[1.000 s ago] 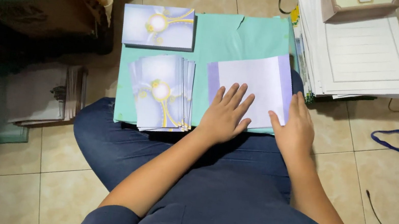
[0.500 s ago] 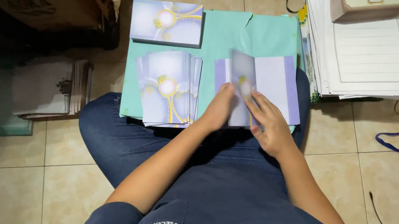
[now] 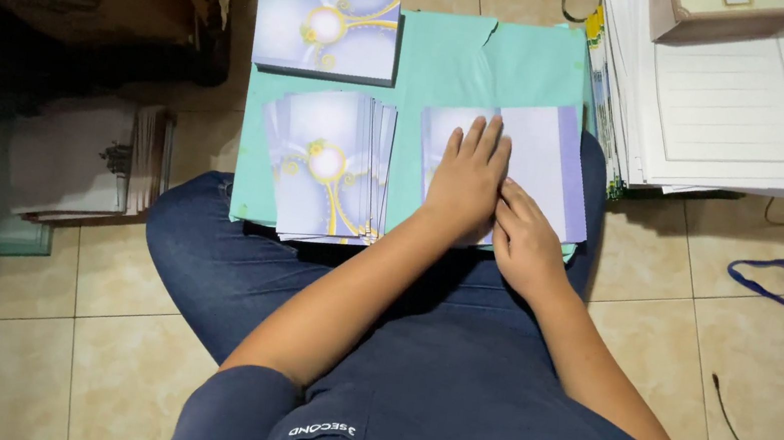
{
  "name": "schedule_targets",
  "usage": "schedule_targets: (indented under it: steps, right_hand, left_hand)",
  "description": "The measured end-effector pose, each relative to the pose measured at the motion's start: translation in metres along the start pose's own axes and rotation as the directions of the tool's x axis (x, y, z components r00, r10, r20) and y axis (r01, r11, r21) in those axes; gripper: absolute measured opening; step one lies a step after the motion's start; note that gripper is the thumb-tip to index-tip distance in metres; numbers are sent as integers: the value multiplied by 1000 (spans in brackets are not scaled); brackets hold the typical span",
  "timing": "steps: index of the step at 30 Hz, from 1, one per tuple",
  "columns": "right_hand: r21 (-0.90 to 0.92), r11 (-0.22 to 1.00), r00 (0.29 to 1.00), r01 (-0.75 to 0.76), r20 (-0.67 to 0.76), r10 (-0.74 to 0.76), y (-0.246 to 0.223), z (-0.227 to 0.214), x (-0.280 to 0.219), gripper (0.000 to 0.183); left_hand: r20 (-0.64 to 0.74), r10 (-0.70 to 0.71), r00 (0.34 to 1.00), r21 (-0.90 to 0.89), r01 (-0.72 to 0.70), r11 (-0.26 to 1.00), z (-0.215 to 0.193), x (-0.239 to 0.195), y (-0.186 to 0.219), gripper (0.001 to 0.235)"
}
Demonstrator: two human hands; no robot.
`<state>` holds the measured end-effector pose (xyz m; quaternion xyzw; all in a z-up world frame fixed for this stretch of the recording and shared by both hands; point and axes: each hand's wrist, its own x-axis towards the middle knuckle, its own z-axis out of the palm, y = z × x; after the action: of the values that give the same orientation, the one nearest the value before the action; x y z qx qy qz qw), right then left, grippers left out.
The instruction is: Folding individual printed paper sheets and stacking them on a work surface.
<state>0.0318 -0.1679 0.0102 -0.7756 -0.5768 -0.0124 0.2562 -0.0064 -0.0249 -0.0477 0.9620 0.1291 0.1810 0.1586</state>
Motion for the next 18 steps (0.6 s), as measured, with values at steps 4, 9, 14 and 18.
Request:
schedule_targets:
  steps: [4, 9, 14, 18]
  right_hand:
    - [74, 997, 999, 20, 32, -22, 9, 1, -3, 42]
    - [-179, 982, 967, -58, 233, 100, 50, 17, 30, 57]
    - [-191, 980, 975, -53, 203, 92, 47, 19, 45, 57]
    - [-174, 978, 956, -114, 248, 155, 15, 7, 1, 55]
  left_hand:
    - [181, -28, 983, 5, 27, 1000, -26, 5, -6, 60]
    - [81, 4, 997, -32, -1, 999, -14, 4, -13, 58]
    - [114, -73, 991, -28, 77, 997, -17, 9, -14, 63]
    - [191, -177, 965, 5, 180, 984, -33, 7, -5, 68]
